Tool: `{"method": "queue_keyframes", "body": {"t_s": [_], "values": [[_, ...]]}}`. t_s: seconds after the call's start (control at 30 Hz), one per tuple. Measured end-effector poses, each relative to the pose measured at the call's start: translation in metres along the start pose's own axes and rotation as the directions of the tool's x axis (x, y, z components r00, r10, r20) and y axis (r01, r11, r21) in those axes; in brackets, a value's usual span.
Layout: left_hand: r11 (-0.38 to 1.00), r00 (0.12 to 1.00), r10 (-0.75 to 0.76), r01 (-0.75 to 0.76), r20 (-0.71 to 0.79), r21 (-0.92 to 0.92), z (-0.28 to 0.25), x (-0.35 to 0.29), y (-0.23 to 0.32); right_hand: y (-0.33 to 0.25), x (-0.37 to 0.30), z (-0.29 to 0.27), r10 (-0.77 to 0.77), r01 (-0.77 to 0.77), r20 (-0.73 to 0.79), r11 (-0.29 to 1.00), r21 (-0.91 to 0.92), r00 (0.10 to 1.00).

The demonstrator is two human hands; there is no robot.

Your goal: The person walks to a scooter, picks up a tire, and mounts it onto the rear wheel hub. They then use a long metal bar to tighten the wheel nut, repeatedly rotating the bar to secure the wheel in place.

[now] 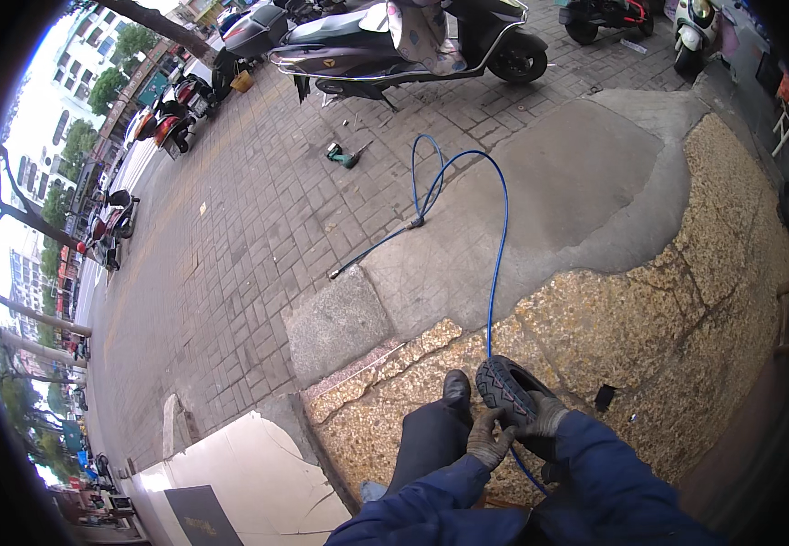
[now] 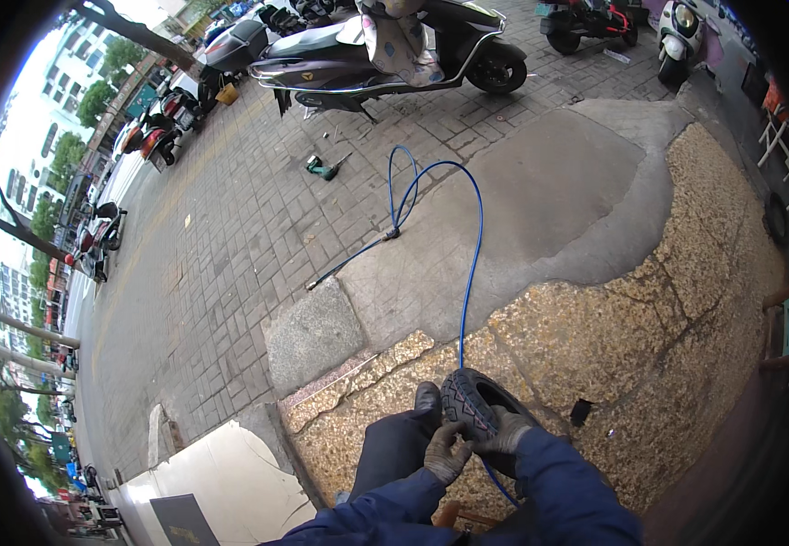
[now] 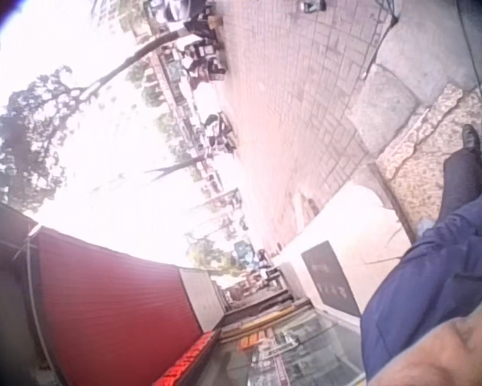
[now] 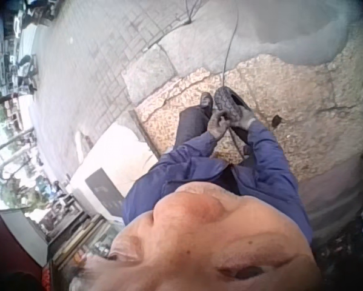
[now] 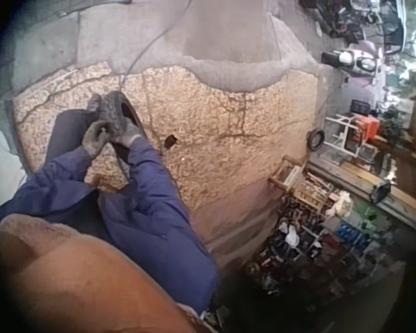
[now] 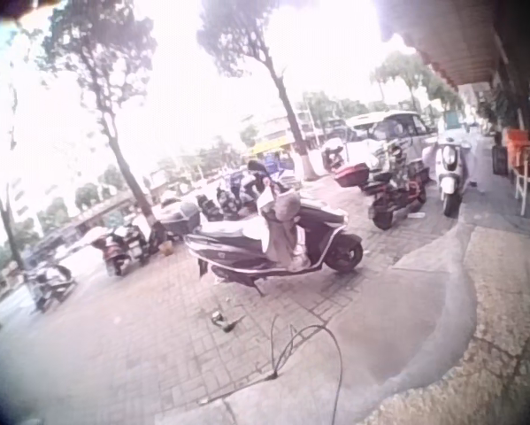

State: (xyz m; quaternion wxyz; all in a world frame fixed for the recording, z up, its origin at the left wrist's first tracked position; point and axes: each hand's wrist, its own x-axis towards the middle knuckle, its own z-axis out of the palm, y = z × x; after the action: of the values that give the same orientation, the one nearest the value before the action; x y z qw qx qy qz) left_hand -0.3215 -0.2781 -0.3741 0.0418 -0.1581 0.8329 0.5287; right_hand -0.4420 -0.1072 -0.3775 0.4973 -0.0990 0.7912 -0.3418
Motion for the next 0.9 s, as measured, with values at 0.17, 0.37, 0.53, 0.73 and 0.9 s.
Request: {"method": "queue_keyframes", "body": {"t_s": [0.17, 0.37, 0.53, 0.73, 0.9], "values": [[0.957, 0.959, -0.274, 0.263, -0.078, -0.126, -0.103, -0.002, 0.051, -0.075, -0.062, -0.06, 0.011, -0.009, 0.031, 0.997, -0.079, 0.999], [0.885, 0.853, -0.462, 0.462, -0.245, -0.058, -0.246, 0.001, 0.1, -0.17, -0.141, -0.11, 0.137, -0.137, -0.019, 0.956, -0.259, 0.99], [0.795, 0.726, -0.599, 0.589, -0.338, -0.144, -0.344, -0.005, 0.092, -0.229, -0.171, -0.139, 0.175, -0.169, -0.003, 0.95, -0.264, 0.985], [0.773, 0.616, -0.635, 0.521, -0.467, -0.363, -0.451, 0.005, 0.064, -0.268, -0.172, -0.166, 0.267, -0.227, 0.096, 0.925, -0.305, 0.959], [0.832, 0.571, -0.555, 0.363, -0.605, -0.42, -0.53, 0.02, 0.076, -0.282, -0.149, -0.17, 0.244, -0.262, -0.096, 0.909, -0.324, 0.965]]}}
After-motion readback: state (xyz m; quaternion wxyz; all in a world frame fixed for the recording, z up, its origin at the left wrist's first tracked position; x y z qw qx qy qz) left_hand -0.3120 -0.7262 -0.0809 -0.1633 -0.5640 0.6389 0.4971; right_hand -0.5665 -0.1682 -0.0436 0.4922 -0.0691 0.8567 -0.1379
